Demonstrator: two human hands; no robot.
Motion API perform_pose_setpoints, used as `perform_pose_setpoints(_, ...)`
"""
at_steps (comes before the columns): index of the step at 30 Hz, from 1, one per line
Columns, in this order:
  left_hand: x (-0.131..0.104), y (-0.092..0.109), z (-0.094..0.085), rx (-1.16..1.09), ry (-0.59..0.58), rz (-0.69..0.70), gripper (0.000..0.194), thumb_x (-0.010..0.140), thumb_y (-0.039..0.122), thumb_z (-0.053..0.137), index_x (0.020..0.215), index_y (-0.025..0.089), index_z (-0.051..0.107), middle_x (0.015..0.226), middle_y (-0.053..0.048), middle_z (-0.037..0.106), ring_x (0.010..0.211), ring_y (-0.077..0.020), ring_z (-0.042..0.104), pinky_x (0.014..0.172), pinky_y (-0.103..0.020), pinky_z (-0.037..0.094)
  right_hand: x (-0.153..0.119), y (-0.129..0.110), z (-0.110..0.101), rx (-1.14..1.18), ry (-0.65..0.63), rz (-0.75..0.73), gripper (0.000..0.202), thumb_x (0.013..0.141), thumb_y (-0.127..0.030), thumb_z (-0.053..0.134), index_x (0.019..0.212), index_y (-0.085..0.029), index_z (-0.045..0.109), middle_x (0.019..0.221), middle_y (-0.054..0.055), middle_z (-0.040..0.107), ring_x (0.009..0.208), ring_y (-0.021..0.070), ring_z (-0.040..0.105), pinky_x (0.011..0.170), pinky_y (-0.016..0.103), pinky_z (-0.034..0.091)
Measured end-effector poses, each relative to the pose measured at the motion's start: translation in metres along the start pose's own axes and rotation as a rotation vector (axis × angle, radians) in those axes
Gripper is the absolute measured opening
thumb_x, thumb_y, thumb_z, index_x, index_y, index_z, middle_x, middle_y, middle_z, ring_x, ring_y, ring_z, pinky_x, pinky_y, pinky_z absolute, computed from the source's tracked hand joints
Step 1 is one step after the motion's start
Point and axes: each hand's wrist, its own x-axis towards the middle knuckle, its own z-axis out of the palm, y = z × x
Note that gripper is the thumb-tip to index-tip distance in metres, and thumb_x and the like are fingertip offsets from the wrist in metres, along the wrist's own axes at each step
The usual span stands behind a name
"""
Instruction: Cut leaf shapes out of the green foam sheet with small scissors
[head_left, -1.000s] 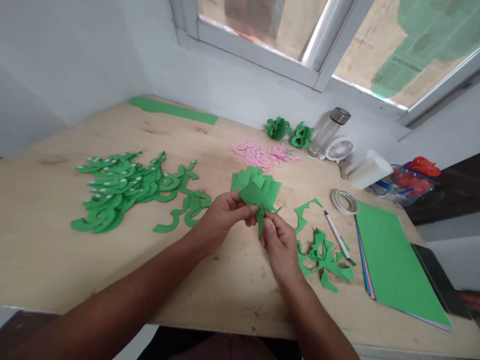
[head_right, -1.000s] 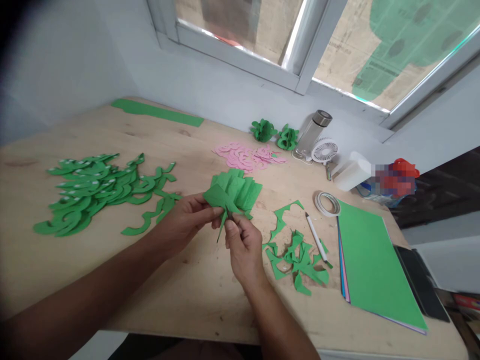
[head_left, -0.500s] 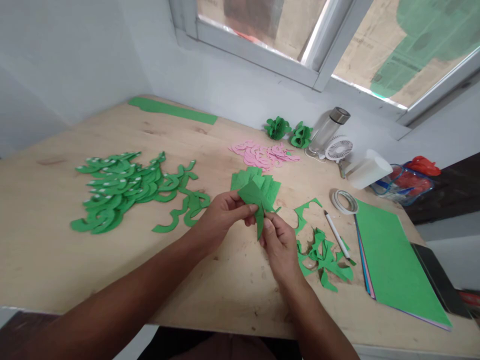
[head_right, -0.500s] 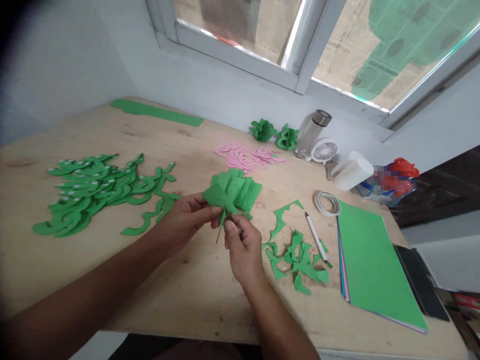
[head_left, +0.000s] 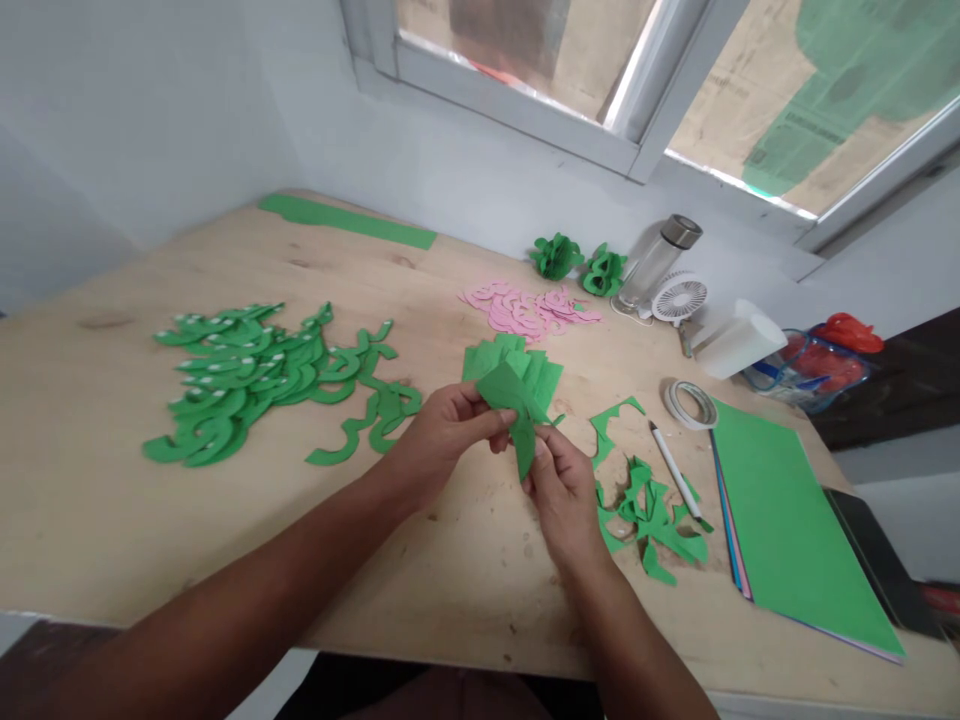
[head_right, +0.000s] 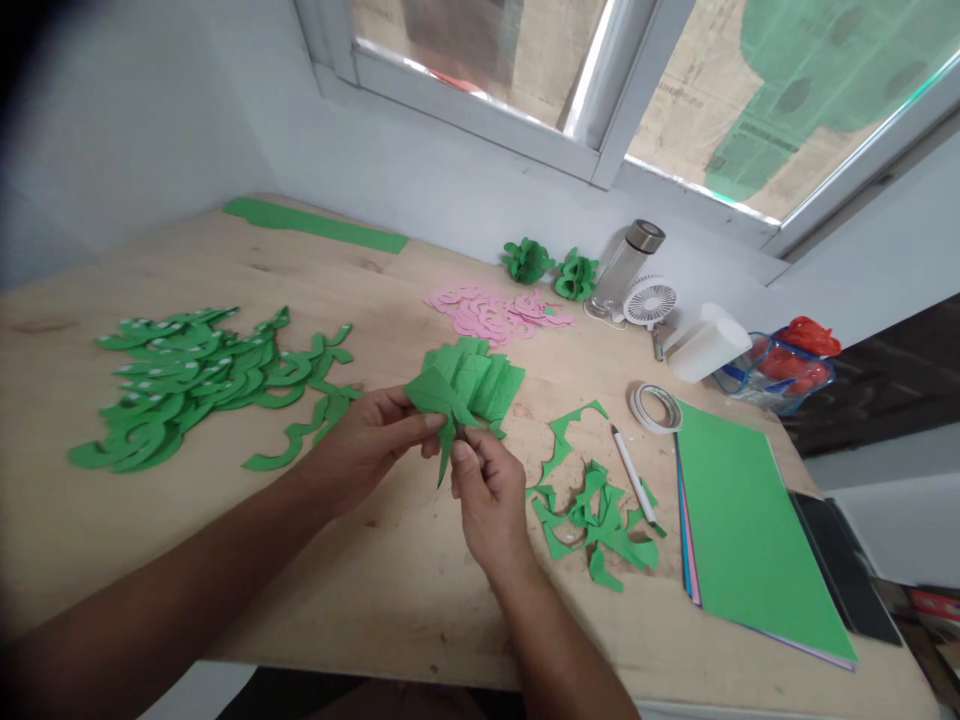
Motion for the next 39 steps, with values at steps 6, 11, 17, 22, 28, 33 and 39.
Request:
perform_pose_setpoints(6,-0.0011,0.0016,0.002,-0.013,-0.002,-0.002,0.015,0.074,0.028,0.08,0.068,0.019,0.069,0.055,0.004,0.062,0.057,-0.0126,0.053,0.06,-0.027,0.044,-0.0006,0.0025,-0.0008,-0.006,0.008,-0.005,0.053,0.092,-0.069,0.058,0.077,-0.02,0.072,0.053,-0.005,0.044,0.048,0.0124,0.035,0.047,0.026,0.027)
perform_pose_setpoints(11,-0.0013,0.0006,0.0017,0.007,-0.007,0.004,0.015,0.076,0.028,0.078,0.068,0.019,0.069,0.056,0.003,0.061,0.057,-0.013,0.054,0.06,-0.027,0.044,-0.0007,0.0024,-0.0007,0.007,0.005,-0.005,0.051,0.092,-0.068,0.059,0.077,-0.02,0.072,0.054,-0.004,0.046,0.048,0.0121,0.035,0.047,0.027,0.027)
perform_pose_setpoints(17,-0.0012,0.0007,0.0026,0.009,0.024,0.036,0.016,0.076,0.029,0.076,0.066,0.021,0.067,0.055,0.004,0.06,0.057,-0.0142,0.056,0.061,-0.029,0.047,-0.0002,0.0023,-0.0005,0.026,-0.012,-0.013,0.05,0.093,-0.066,0.059,0.079,-0.02,0.073,0.054,-0.005,0.045,0.048,0.012,0.035,0.048,0.026,0.028)
perform_pose_setpoints(22,-0.0014,0.0016,0.0035,0.002,0.026,0.04,0.015,0.076,0.029,0.077,0.067,0.021,0.067,0.056,0.004,0.061,0.058,-0.0137,0.055,0.06,-0.028,0.047,-0.0008,0.0034,-0.0008,0.007,-0.019,-0.016,0.05,0.095,-0.064,0.057,0.08,-0.02,0.074,0.053,-0.005,0.044,0.048,0.0117,0.034,0.048,0.026,0.029)
perform_pose_setpoints(28,-0.0016,0.0023,0.0033,-0.001,0.023,0.048,0.018,0.076,0.03,0.078,0.066,0.02,0.067,0.056,0.003,0.06,0.058,-0.0139,0.054,0.06,-0.027,0.045,-0.0011,0.002,-0.0007,-0.017,-0.021,-0.034,0.052,0.094,-0.067,0.057,0.079,-0.02,0.074,0.052,-0.005,0.044,0.047,0.012,0.033,0.048,0.027,0.03)
perform_pose_setpoints(33,-0.0018,0.0017,0.0033,-0.004,0.029,0.041,0.02,0.076,0.031,0.079,0.065,0.02,0.066,0.057,0.003,0.06,0.058,-0.0143,0.055,0.06,-0.028,0.046,-0.001,0.0034,-0.0008,-0.015,-0.031,-0.025,0.053,0.095,-0.067,0.055,0.082,-0.02,0.075,0.053,-0.005,0.045,0.047,0.0125,0.035,0.048,0.027,0.03)
perform_pose_setpoints(39,-0.002,0.0011,0.004,-0.041,0.029,0.052,0.015,0.075,0.027,0.078,0.066,0.02,0.068,0.056,0.004,0.061,0.057,-0.0127,0.053,0.06,-0.027,0.045,0.0,0.0063,-0.0002,0.049,-0.039,0.001,0.056,0.093,-0.07,0.056,0.079,-0.02,0.074,0.051,-0.005,0.045,0.046,0.0117,0.034,0.046,0.026,0.029)
